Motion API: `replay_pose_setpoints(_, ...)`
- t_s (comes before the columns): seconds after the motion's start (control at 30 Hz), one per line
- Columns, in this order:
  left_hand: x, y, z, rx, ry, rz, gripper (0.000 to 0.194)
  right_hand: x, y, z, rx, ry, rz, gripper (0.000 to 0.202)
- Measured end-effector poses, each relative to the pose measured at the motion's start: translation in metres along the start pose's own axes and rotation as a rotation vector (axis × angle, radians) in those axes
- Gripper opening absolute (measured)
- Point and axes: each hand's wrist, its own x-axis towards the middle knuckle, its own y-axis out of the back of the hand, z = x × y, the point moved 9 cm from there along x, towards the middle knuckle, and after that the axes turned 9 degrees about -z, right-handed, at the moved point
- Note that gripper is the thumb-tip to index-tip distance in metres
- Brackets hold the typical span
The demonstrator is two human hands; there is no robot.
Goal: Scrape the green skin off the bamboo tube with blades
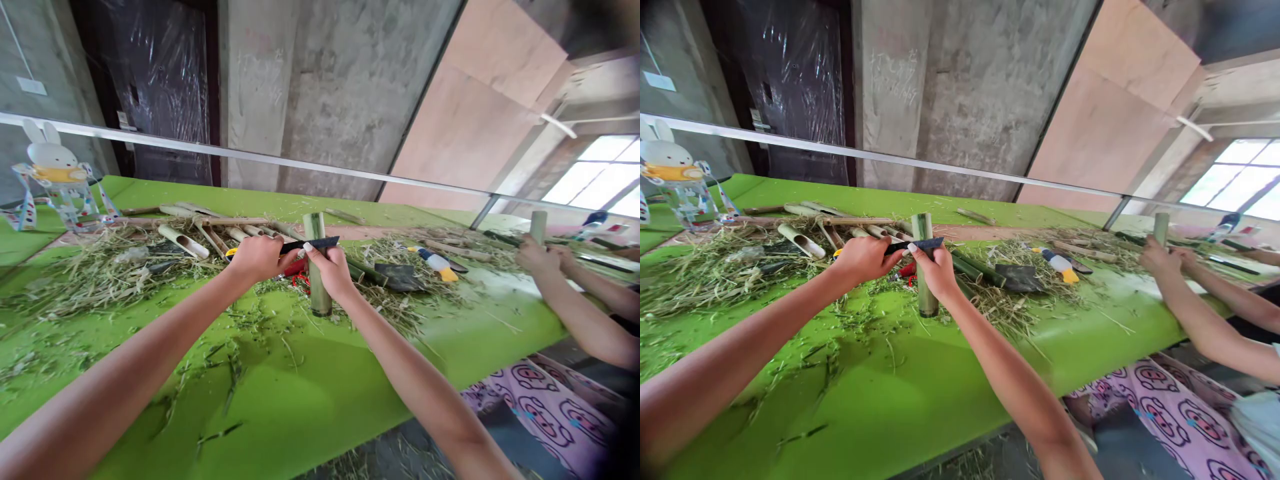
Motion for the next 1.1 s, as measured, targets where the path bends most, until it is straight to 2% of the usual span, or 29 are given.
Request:
replay_pose_setpoints(0.2,0.003,0.000,-0.006,-0.023,0.023,0.018,0.061,-0.001,0.000,0.003,0.025,-0.021,0.052,0.032)
replay_pose_setpoints(0.3,0.005,0.001,-0.011,-0.030,0.030,0.027,0.061,0.001,-0.002,0.008,0.008,-0.033,0.017,0.034)
replay_pose_setpoints(0.43,0.003,0.017,-0.028,-0.045,0.109,0.092,0.060,0.005,-0.010,0.022,0.116,-0.112,-0.079,0.039)
replay_pose_setpoints(0.53,0.000,0.028,-0.029,-0.072,0.085,0.134,0.061,0.007,-0.014,0.026,0.222,-0.128,-0.121,0.046)
replay_pose_setpoints(0.6,0.001,0.024,-0.021,-0.069,0.029,0.099,0.061,0.007,-0.014,0.027,0.299,-0.133,-0.128,0.047)
replay_pose_setpoints(0.7,0.003,0.006,-0.008,-0.030,-0.041,0.011,0.061,0.006,-0.009,0.026,0.349,-0.129,-0.087,0.044)
replay_pose_setpoints(0.8,0.004,-0.008,-0.001,-0.020,-0.074,-0.032,0.061,0.006,-0.011,0.024,0.352,-0.116,-0.117,0.039)
replay_pose_setpoints(0.97,0.004,-0.011,0.001,0.020,-0.070,-0.035,0.058,0.008,-0.014,0.023,0.381,-0.062,-0.156,0.032)
replay_pose_setpoints(1.1,0.005,-0.009,0.001,0.030,-0.047,-0.019,0.057,0.010,-0.008,0.017,0.313,0.017,-0.136,0.027)
